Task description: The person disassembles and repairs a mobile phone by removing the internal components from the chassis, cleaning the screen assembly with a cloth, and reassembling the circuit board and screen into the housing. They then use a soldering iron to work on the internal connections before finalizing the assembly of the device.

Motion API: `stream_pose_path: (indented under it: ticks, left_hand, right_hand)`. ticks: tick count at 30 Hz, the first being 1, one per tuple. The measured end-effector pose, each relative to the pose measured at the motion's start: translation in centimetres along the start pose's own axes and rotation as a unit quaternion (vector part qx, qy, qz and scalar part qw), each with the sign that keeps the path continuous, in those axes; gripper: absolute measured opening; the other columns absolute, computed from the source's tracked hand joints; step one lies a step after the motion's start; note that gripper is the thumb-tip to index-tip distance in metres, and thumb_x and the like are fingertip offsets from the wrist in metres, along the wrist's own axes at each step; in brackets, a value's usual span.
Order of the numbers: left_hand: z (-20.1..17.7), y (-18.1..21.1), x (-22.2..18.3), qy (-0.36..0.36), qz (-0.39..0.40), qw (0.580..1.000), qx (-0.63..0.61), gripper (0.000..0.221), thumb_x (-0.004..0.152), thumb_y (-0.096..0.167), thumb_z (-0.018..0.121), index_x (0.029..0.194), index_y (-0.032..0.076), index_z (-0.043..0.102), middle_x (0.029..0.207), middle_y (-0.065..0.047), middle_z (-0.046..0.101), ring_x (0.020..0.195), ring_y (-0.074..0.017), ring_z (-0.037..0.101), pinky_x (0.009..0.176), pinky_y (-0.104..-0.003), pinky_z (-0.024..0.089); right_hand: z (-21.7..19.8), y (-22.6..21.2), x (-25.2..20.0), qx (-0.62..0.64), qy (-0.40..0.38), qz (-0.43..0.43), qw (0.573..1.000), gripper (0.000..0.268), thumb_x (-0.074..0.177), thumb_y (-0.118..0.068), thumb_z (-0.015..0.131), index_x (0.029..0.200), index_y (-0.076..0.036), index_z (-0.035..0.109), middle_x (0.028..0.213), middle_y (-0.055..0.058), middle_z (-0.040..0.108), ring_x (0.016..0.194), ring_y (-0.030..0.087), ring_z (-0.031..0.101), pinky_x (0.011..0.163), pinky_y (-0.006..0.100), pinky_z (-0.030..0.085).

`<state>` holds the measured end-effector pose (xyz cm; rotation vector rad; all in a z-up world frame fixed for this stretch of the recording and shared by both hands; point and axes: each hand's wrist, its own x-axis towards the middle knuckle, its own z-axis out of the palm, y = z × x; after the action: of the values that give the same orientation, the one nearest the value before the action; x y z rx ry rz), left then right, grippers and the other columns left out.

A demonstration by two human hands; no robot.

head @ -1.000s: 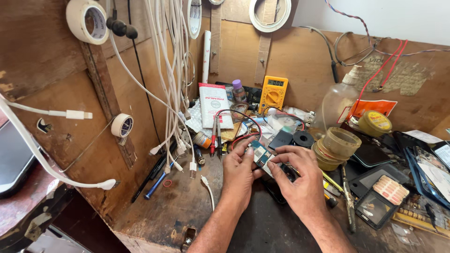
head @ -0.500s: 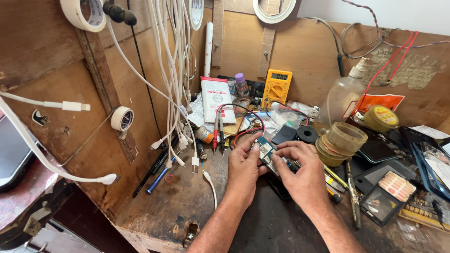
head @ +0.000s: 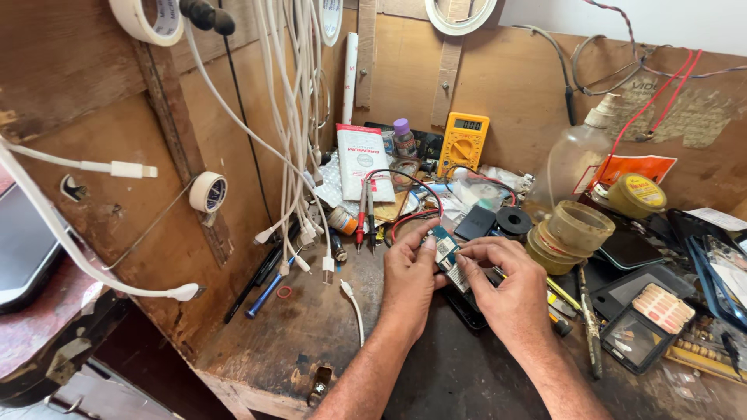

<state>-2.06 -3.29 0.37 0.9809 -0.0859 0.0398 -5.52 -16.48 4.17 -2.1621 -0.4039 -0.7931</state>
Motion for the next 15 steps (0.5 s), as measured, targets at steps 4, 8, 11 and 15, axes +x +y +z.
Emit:
stream_pose_path:
  ticks: [4,8,11,15]
  left_hand:
    - [0.2,0.2,-0.2,0.0,0.01,1.0,0.024,0.037,0.104,0.009,0.049,0.137,0.007,0.064,0.101,-0.002,0.071,0.078,-0.0049,0.066,0.064,-0.024,0.061]
    - [0.3,0.4,-0.3,-0.003,0.026,0.999,0.04,0.036,0.104,0.009,0.049,0.137,0.006,0.064,0.103,-0.003,0.071,0.076,-0.0042,0.063,0.062,-0.023,0.059]
    - [0.3,0.5,-0.4,-0.008,0.031,0.999,0.042,0.036,0.104,0.009,0.048,0.136,0.006,0.064,0.106,-0.003,0.072,0.077,-0.0036,0.064,0.062,-0.022,0.058]
    - [0.4,0.5,-0.5,-0.001,0.028,0.997,0.074,0.036,0.104,0.012,0.049,0.135,0.008,0.065,0.108,-0.001,0.073,0.074,-0.0026,0.061,0.058,-0.021,0.055]
  right_hand:
    - [-0.1,-0.3,0.2,-0.013,0.004,-0.029,0.999,0.011,0.078,-0.007,0.08,0.088,-0.003,0.078,0.094,0.007,0.077,0.09,0.019,0.072,0.08,0.033,0.055]
    - [-0.1,-0.4,0.4,-0.008,-0.002,-0.024,1.0,0.012,0.076,-0.007,0.082,0.087,-0.003,0.079,0.094,0.007,0.076,0.089,0.019,0.073,0.079,0.033,0.056]
    - [-0.2,-0.7,0.4,-0.016,-0.007,-0.024,1.0,0.013,0.076,-0.008,0.082,0.088,-0.003,0.079,0.094,0.008,0.076,0.089,0.02,0.073,0.079,0.033,0.056]
    - [-0.3,-1.1,0.3,-0.035,-0.011,-0.041,0.998,0.014,0.076,-0.008,0.082,0.088,-0.002,0.077,0.094,0.009,0.076,0.089,0.022,0.073,0.078,0.035,0.056]
